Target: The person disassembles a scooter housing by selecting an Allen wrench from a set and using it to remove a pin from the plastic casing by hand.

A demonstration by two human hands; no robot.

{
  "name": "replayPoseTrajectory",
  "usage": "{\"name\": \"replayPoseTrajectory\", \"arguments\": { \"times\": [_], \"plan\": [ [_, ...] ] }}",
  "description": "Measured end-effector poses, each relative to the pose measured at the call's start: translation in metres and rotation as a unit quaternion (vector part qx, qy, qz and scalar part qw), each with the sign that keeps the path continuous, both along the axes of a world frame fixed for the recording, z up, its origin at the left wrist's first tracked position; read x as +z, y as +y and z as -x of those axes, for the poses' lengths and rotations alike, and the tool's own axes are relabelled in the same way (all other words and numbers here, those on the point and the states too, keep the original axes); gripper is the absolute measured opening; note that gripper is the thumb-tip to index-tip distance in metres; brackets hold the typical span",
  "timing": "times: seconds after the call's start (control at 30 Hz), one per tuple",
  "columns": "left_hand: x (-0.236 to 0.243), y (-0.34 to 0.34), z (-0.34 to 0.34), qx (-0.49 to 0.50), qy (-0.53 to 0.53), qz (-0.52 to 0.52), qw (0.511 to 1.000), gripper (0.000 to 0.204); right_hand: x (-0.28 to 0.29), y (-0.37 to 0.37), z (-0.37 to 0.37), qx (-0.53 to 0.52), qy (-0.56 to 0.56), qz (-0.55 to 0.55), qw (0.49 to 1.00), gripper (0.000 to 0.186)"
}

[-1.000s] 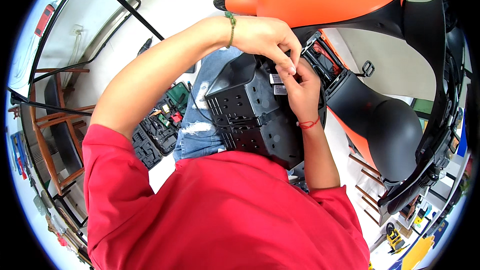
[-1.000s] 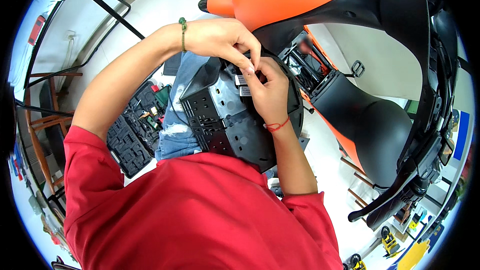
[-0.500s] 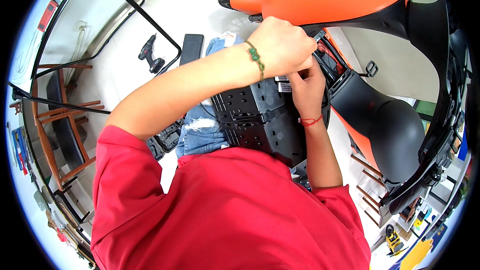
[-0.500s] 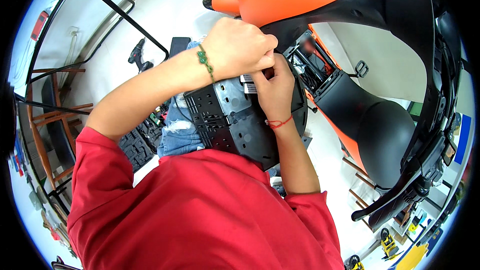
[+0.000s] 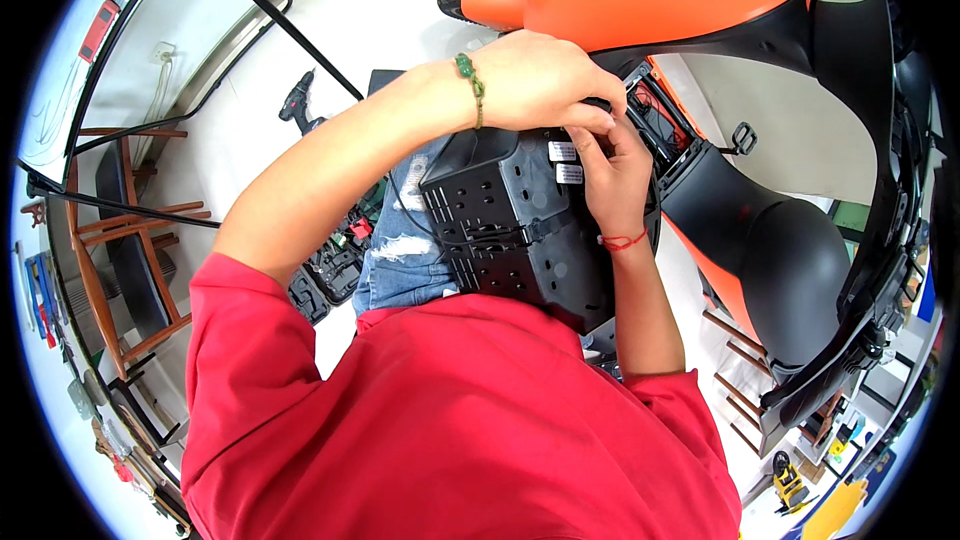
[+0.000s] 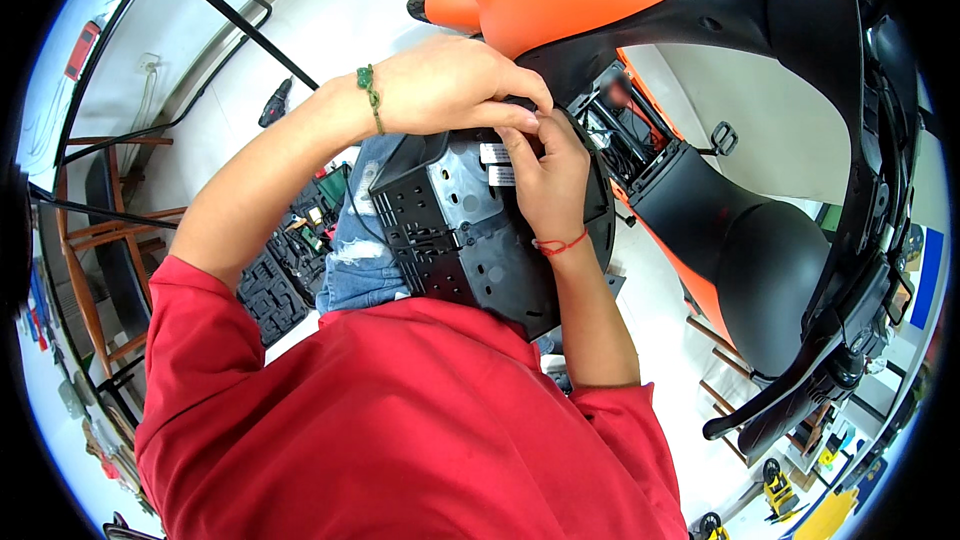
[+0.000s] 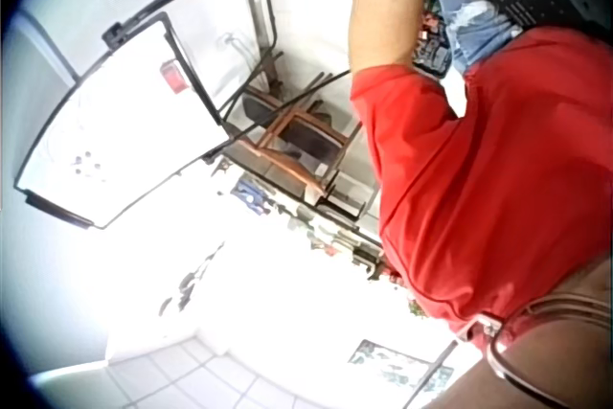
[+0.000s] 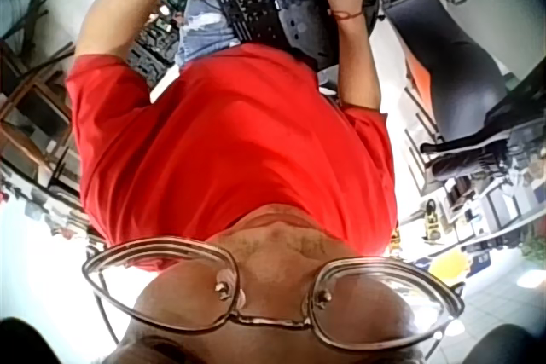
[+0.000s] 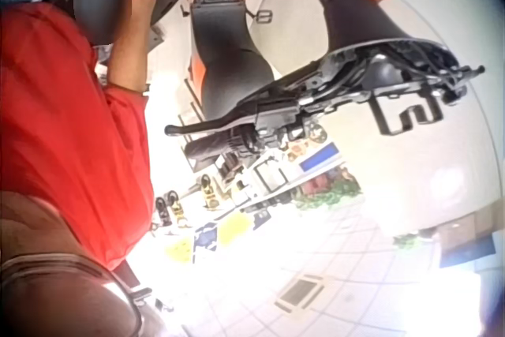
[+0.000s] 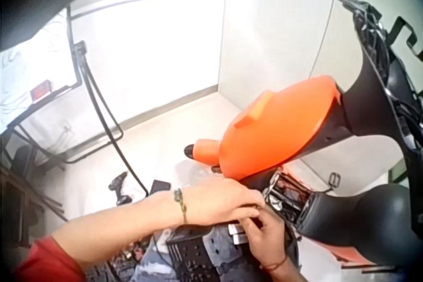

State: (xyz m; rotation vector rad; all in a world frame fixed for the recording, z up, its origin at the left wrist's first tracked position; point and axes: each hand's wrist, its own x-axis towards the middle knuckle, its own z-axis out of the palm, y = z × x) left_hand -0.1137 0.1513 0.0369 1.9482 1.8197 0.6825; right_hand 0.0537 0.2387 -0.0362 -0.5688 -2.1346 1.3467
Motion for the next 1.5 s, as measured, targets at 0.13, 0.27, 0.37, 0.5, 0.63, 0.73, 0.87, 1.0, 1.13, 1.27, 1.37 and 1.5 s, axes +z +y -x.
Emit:
{"name": "replayPoseTrajectory", "arguments": {
  "times": [0.13,0.27,0.37,0.5,0.63,0.73,0.87,1.0,1.13,1.27,1.37,1.5],
  "plan": [
    [-0.001,0.002,0.008,-0.041,0.081,-0.079,0.993,0.026,-0.001,-0.002,0.001,0.01,0.022,-0.015,1.0,0.012],
    [0.017,0.011,0.009,-0.064,0.163,-0.031,0.984,0.022,0.001,-0.001,0.002,0.013,0.011,-0.001,1.0,0.011],
    [0.028,0.014,0.003,-0.065,0.216,-0.013,0.974,0.023,-0.003,0.002,0.002,0.016,0.018,0.002,1.0,0.011],
    [0.029,0.016,-0.012,-0.034,0.21,0.043,0.976,0.03,-0.001,0.002,0.001,0.016,0.004,-0.021,1.0,0.011],
    [0.036,0.014,-0.031,0.077,0.151,0.133,0.976,0.03,-0.003,0.0,0.004,-0.022,0.044,-0.044,0.998,0.012],
    [0.02,0.015,-0.029,0.118,0.083,0.128,0.981,0.034,-0.005,0.002,0.0,-0.013,0.031,-0.021,0.999,0.013],
    [0.016,0.01,-0.003,0.016,-0.003,0.078,0.997,0.04,0.0,-0.001,0.001,-0.032,0.015,0.051,0.998,0.014],
    [0.006,0.014,0.016,-0.103,-0.16,0.106,0.976,0.027,-0.012,0.005,0.0,-0.012,0.028,0.018,0.999,0.017],
    [0.0,0.018,0.019,-0.135,-0.219,0.13,0.957,0.027,-0.008,0.003,-0.002,-0.015,-0.002,0.035,0.999,0.018],
    [-0.013,0.023,0.018,-0.12,-0.209,0.111,0.964,0.034,-0.002,-0.001,0.001,-0.005,0.015,0.03,0.999,0.018],
    [-0.011,0.025,0.0,-0.043,-0.099,0.05,0.993,0.042,0.001,-0.002,0.003,-0.009,0.002,0.015,1.0,0.017],
    [-0.01,0.019,-0.031,0.101,0.138,-0.057,0.984,0.033,-0.006,0.002,0.0,-0.027,0.0,0.015,1.0,0.016]
  ]
}}
